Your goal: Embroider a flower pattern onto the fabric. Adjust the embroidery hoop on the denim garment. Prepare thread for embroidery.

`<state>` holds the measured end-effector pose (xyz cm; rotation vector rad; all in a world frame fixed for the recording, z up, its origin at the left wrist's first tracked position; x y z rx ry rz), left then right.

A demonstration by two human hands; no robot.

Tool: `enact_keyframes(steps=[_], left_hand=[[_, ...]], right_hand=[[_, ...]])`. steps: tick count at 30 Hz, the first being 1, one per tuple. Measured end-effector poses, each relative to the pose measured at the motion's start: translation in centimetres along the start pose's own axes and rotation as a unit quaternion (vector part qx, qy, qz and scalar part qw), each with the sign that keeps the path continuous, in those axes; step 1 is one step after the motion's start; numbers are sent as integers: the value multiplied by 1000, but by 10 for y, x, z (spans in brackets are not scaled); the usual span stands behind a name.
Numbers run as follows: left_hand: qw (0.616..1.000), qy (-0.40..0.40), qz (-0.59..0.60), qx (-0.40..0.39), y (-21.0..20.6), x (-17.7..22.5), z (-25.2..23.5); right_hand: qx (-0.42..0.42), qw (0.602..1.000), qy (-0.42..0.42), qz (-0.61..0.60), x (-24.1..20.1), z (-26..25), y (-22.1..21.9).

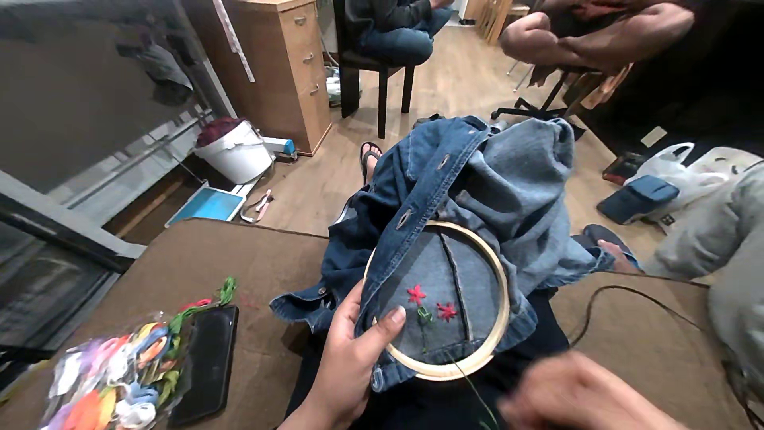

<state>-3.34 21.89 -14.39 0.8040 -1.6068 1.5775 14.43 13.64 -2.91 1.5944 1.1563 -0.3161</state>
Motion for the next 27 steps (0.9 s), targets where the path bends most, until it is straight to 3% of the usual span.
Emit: enact_keyframes(steps=[7, 27], left_hand=[[1000, -10, 0, -6, 1, -2, 1], [1000, -22, -5, -21, 1, -1, 0]], right_hand=[[137, 975, 10, 173, 48, -29, -30], [116, 977, 19, 178, 52, -32, -38]])
Point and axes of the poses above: each hand's wrist, its own z-axis away from the middle knuckle, its own y-axis out of the back of the hand, x = y × z, the point moved 9 cm from there along -z, towards the middle knuckle, and after that the axes turned 4 degrees about z, right-handed, at the moved point
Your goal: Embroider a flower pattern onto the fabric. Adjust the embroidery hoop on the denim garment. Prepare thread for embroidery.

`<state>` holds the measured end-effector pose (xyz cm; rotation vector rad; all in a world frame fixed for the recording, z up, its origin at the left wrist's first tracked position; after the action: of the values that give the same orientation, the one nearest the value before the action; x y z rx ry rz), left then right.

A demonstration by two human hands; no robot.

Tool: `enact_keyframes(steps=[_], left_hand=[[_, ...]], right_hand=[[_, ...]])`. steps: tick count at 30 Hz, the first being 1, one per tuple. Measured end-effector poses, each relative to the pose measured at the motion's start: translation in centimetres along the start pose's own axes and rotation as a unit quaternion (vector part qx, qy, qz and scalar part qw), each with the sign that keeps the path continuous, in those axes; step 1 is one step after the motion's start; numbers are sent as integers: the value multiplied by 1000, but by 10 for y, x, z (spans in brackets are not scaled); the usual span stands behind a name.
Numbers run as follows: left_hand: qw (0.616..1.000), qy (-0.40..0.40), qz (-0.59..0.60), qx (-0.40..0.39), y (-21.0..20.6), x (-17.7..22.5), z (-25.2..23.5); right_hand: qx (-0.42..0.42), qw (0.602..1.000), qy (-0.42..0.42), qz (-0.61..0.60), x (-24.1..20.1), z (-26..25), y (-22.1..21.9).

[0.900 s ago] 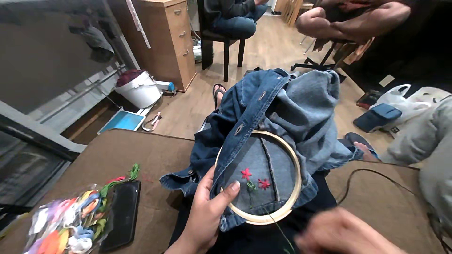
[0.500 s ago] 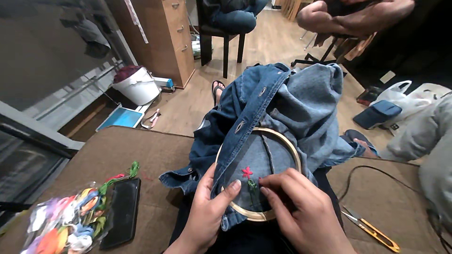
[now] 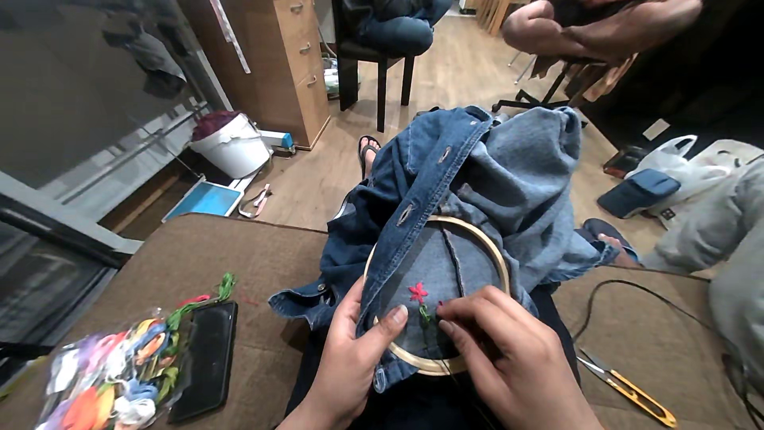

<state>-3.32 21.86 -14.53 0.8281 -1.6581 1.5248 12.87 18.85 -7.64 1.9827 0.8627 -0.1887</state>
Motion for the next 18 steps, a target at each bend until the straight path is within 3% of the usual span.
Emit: enact_keyframes(steps=[14, 18], left_hand=[[1000, 0, 6, -6, -1, 0, -1], [1000, 0, 11, -13, -1, -1, -1]], right_hand=[[3, 1000, -2, -8, 1, 0, -2], [-19, 989, -42, -138, 6, -2, -5]])
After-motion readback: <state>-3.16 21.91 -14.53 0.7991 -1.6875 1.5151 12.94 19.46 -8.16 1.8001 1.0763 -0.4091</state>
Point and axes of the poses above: each hand's wrist, its own z-axis away from the middle knuckle, its own y-axis out of the back of the hand, x = y × z, the point moved 9 cm from there along -z, towards the middle knuckle, and after that the axes turned 4 degrees about z, right-handed, at the moved point
